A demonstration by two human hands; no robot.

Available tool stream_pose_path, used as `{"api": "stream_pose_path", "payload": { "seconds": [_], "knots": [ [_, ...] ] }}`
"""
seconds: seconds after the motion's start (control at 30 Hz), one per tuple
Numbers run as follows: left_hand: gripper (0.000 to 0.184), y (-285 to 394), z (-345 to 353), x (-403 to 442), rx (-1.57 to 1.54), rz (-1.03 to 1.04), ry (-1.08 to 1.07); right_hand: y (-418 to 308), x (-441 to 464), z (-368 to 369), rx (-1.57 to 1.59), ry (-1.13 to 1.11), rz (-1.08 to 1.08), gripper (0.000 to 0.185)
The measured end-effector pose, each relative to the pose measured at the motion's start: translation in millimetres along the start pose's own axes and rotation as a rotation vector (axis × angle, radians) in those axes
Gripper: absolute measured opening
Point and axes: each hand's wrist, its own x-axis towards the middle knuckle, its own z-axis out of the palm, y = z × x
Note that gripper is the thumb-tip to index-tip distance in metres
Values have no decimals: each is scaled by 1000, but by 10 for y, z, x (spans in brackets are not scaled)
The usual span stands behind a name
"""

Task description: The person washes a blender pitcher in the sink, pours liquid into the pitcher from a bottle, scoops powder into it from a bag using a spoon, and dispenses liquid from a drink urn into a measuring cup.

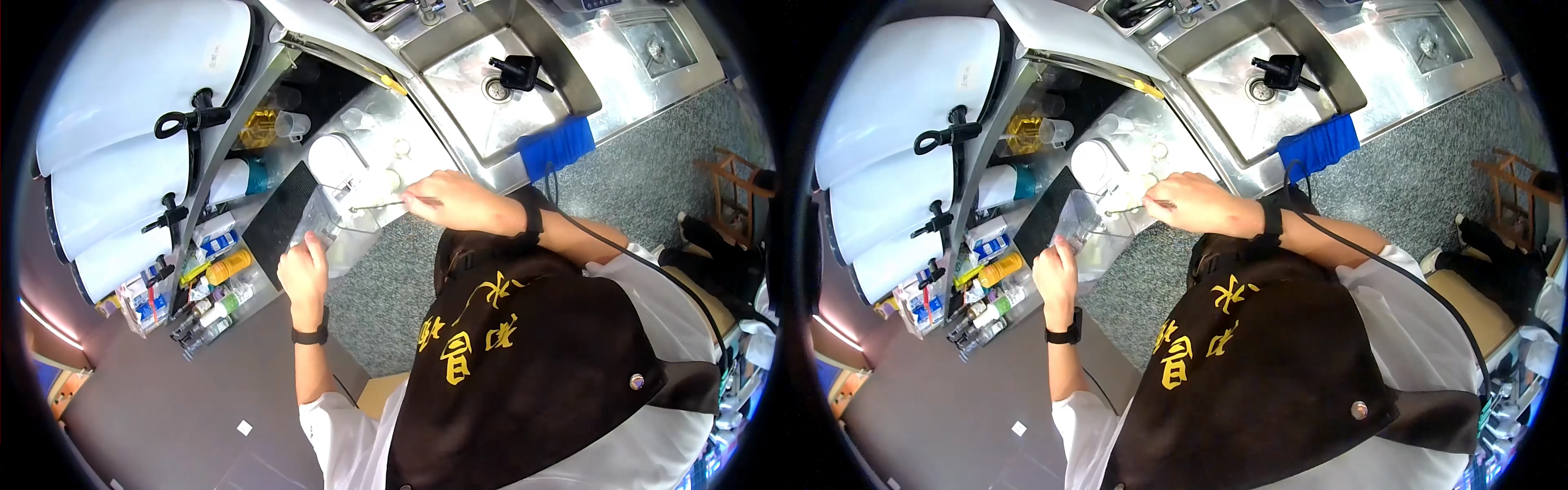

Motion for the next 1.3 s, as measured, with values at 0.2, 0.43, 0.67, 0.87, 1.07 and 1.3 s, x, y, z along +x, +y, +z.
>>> {"api": "stream_pose_path", "payload": {
  "seconds": [0.2,0.43,0.67,0.87,1.07,1.3],
  "knots": [
    [57,-21,55,26,-47,-78,-22,23,1,-239,39,-46,153,29],
    [57,-76,-21,-20,-37,-123,8,373,29,-237,322,-16,387,39],
    [58,-212,38,-98,-81,-180,-6,800,32,-204,592,-36,596,39],
    [60,-234,68,-144,-128,-212,-11,572,52,-323,513,-79,628,41],
    [61,-211,56,-166,-134,-239,-2,356,64,-549,441,-102,539,40],
    [61,-233,73,-193,-169,-253,5,322,199,-571,638,-18,648,36]
  ]
}}
